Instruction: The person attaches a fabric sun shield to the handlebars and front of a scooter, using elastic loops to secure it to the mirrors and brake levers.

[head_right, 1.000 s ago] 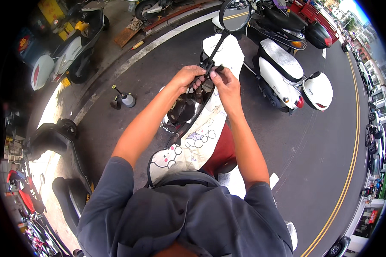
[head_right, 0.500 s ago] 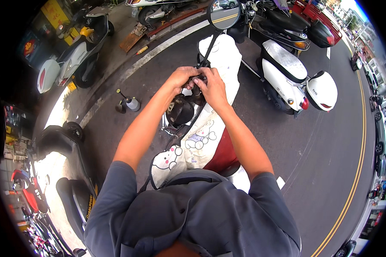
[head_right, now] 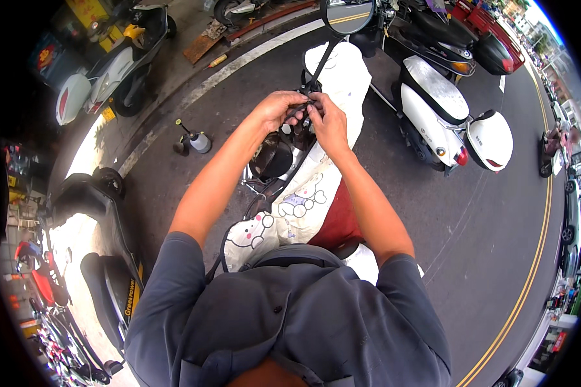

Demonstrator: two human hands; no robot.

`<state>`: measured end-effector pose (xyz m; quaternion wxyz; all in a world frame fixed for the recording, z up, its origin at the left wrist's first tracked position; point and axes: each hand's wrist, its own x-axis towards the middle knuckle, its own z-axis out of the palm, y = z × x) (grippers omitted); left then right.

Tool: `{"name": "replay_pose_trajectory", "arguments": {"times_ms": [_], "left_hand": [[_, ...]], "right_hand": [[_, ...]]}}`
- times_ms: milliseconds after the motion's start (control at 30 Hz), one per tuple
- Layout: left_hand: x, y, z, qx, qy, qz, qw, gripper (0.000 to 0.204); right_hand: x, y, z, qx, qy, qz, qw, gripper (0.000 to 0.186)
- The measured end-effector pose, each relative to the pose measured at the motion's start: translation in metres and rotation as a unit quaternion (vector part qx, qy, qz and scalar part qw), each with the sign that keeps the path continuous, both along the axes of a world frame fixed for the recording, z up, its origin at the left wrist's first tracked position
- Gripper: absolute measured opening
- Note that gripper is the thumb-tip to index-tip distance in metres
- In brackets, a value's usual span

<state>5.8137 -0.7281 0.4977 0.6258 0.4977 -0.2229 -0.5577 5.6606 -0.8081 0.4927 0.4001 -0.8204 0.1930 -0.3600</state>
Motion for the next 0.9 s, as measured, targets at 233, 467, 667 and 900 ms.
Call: {"name": "replay_pose_trajectory", "arguments": {"times_ms": [233,467,667,900], "left_hand": [[-0.004,-0.005,-0.012,-0.016,0.188,0.002,0.982,0.013],[-0.012,-0.002,-0.011,-0.039,0.111,0.040,0.992,0.007],[-0.031,-0.006,-0.021,-0.180,0.160,0.079,0.967,0.011],[-0.032,-0.016,-0.037,-0.162,0.056,0.081,0.982,0.021]], "right_hand": [[-0.001,-0.016,0.004,-0.291,0.045,-0.007,0.956,0.024],[0.004,-0.007,0.007,-0.040,0.012,-0.065,0.997,0.019],[0.012,-0.023,0.012,0.287,-0.015,0.001,0.958,0.027],[0.011,-0.034,0.009,0.397,-0.022,-0.014,0.917,0.014]]}}
